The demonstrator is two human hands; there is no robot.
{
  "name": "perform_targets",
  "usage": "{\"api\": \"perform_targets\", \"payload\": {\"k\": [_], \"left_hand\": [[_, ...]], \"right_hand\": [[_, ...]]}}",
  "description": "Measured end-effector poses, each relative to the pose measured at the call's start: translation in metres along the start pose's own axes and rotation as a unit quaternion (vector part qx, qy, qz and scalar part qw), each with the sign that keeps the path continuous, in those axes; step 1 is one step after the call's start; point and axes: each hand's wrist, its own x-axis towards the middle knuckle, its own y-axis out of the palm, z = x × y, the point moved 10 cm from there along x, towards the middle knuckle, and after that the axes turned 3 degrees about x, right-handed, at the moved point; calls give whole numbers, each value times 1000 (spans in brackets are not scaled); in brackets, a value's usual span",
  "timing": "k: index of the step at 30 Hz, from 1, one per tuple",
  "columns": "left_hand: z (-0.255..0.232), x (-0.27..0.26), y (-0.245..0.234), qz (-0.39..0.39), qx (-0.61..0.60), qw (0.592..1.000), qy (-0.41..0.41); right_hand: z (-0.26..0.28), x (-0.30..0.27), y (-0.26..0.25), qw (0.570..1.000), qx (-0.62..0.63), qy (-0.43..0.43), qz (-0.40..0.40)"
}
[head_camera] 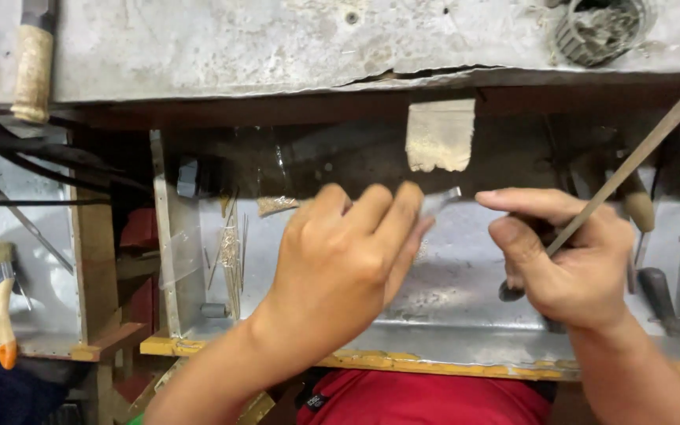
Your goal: Filing small metal jewelry components while holding them with pliers at a workbench.
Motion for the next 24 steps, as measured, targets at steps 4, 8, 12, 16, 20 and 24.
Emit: {"api": "perform_targets", "payload": {"k": [4, 8, 12, 16, 20, 24], "left_hand": [[-11, -7, 12, 41, -147, 988, 8], [-15, -7, 15, 61, -289, 955, -4], [-17, -13, 23, 80, -361, 929, -27], [-20, -16, 26, 75, -366, 927, -37], [-22, -18, 24, 59, -347, 936, -31], [-22, -18, 21, 53, -339, 939, -28]], "right_hand": [[-4, -2, -3, 997, 48, -47, 26], [-8, -7, 0, 988, 93, -92, 78], [-20, -13, -3, 984, 143, -85, 59], [-23, -14, -1, 980, 173, -87, 48], [-26, -15, -1, 974, 205, -86, 39], [-22, -14, 1, 973, 210, -85, 49]]}}
